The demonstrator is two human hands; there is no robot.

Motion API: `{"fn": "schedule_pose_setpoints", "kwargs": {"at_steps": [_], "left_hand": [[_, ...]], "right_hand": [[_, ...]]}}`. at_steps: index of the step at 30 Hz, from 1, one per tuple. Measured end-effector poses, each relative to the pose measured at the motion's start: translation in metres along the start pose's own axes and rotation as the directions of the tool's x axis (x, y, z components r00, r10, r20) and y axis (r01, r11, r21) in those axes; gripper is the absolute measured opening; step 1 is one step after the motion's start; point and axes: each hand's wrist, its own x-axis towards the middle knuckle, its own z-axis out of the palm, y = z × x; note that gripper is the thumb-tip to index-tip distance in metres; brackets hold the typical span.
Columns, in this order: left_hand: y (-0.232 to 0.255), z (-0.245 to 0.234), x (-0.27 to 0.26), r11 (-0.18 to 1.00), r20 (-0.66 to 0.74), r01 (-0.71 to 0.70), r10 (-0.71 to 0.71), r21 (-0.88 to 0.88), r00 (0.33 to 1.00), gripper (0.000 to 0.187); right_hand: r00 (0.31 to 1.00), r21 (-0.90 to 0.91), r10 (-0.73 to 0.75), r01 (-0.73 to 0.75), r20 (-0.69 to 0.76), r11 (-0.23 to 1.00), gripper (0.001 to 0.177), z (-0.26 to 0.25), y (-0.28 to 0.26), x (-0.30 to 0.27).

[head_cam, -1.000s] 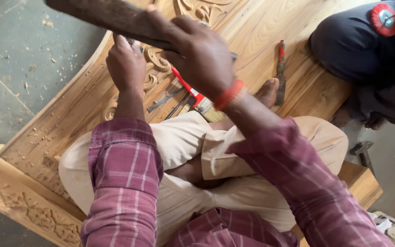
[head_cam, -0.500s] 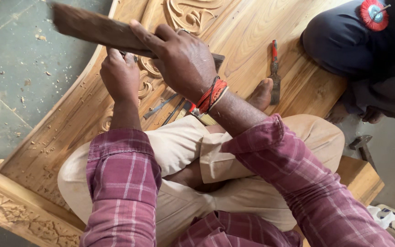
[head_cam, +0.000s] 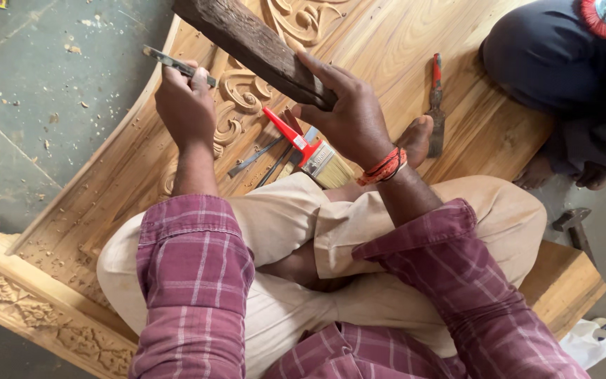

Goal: The person carves intricate floral patterns into a large wooden panel using a chisel and a wooden mallet. They strike the chisel repeatedly to shape the wood and occasionally use a brush to clear away wood shavings.

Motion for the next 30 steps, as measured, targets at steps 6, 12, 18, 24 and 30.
{"fn": "schedule_pose_setpoints", "kwargs": {"at_steps": [6,12,18,24,30], "left_hand": [[0.002,0.003,-0.003,0.98,0.065,0.063,-0.076,0.191,0.995,0.012],[-0.002,0.007,-0.006,0.905,0.091,-0.029,-0.01,0.424,0.996,0.023],[-0.001,0.009,-0.007,0.934,0.111,-0.03,-0.01,0.356,0.994,0.018],[0.018,0.001,0.006,0.933,0.175,-0.051,-0.013,0.355,0.984,0.012],[0.02,-0.006,0.005,0.917,0.183,0.009,-0.089,0.398,0.979,0.012]], "right_hand": [[0.995,-0.082,-0.096,0.093,-0.04,0.992,0.078,-0.002,-0.015,-0.002],[0.97,-0.403,-0.242,0.214,-0.021,0.89,0.071,0.009,-0.027,0.003],[0.954,-0.427,-0.286,0.223,-0.09,0.877,0.076,0.01,-0.027,0.004],[0.976,-0.538,-0.214,0.165,-0.029,0.826,0.08,0.002,-0.03,0.006],[0.971,-0.321,-0.218,0.176,-0.1,0.93,0.08,-0.002,-0.034,0.002]]}}
